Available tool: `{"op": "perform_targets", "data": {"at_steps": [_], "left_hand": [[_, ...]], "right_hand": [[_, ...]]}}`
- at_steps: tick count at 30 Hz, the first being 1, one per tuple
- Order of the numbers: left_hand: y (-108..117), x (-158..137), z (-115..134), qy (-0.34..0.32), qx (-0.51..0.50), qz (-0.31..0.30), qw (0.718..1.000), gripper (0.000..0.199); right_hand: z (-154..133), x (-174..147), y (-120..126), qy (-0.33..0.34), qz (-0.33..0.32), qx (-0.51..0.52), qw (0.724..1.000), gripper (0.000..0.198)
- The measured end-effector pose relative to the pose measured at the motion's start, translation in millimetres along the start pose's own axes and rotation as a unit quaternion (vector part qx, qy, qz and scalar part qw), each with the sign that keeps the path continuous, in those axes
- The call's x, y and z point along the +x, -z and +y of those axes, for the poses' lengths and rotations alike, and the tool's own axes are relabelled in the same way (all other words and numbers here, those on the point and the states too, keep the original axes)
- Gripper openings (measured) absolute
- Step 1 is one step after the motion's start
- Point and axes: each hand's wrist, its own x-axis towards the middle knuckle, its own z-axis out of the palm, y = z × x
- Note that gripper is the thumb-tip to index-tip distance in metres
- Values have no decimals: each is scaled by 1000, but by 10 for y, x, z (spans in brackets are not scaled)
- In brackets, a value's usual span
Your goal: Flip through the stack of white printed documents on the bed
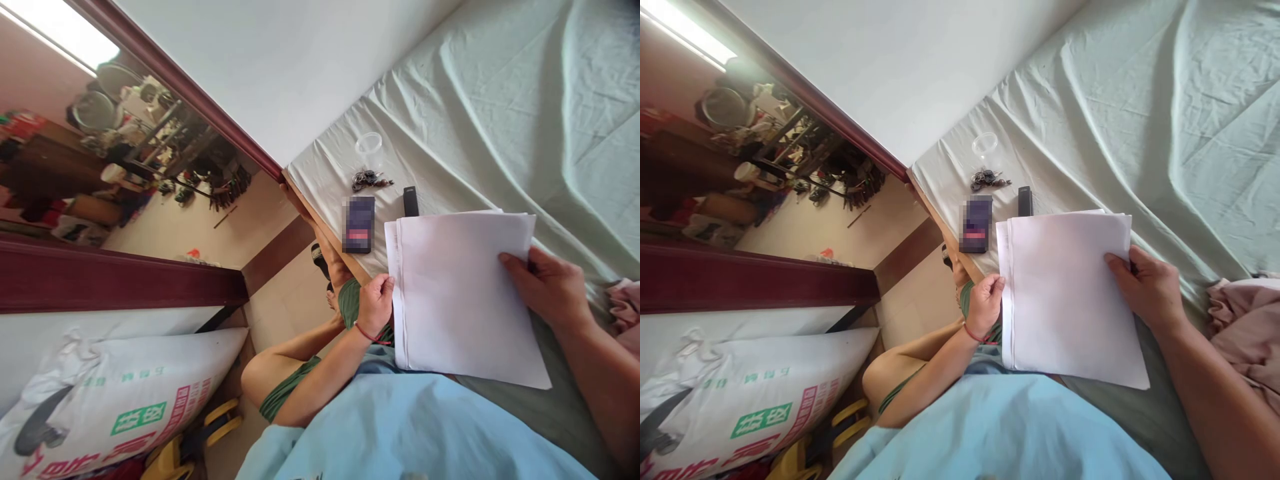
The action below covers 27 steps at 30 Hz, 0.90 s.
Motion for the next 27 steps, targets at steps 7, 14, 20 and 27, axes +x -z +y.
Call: {"op": "perform_targets", "data": {"at_steps": [7, 14, 20, 27], "left_hand": [[-30, 6, -29, 14, 8, 10, 1000, 29], [-97, 14, -45, 39, -38, 6, 999, 17], [-106, 25, -1, 73, -52, 10, 996, 10], [-90, 19, -13, 74, -50, 18, 996, 17]], "right_hand": [[65, -10, 17, -50, 9, 14, 999, 43], [172, -12, -31, -21, 106, 20, 994, 37], [165, 6, 3, -36, 116, 24, 992, 33], [213, -5, -20, -20, 125, 16, 992, 33]]}}
